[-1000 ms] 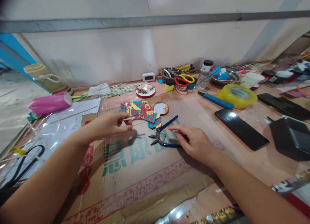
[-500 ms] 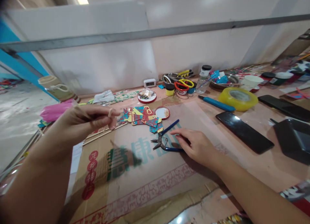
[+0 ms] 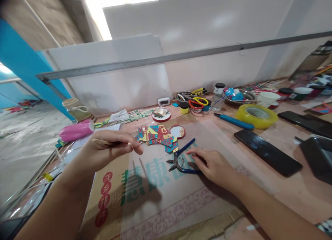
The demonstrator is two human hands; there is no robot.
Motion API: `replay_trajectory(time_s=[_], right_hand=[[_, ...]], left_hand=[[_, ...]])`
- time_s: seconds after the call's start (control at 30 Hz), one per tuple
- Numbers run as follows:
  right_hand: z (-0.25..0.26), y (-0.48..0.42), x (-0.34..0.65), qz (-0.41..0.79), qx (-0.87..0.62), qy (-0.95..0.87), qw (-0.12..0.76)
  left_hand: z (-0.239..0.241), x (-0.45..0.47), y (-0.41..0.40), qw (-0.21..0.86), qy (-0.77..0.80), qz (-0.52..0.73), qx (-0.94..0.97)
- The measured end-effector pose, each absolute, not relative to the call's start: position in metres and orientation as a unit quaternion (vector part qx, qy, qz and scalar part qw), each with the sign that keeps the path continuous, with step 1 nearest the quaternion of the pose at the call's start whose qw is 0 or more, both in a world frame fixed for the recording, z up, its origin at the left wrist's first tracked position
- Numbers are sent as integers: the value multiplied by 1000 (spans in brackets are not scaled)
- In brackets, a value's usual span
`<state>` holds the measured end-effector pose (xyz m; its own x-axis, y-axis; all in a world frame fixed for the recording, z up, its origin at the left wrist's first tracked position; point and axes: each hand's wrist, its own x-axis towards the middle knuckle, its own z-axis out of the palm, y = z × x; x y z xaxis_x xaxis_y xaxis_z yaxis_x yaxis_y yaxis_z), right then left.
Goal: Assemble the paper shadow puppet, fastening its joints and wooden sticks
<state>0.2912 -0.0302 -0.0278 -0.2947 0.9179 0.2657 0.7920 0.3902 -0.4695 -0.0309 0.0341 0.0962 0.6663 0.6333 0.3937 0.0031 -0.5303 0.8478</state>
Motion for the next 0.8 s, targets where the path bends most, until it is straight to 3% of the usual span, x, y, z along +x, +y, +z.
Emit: replay_trajectory(time_s=[0.8], right_hand=[[-25,-30,290,128,-524,-799,266]], left_hand=[[92,-30,33,508,194,312,779]])
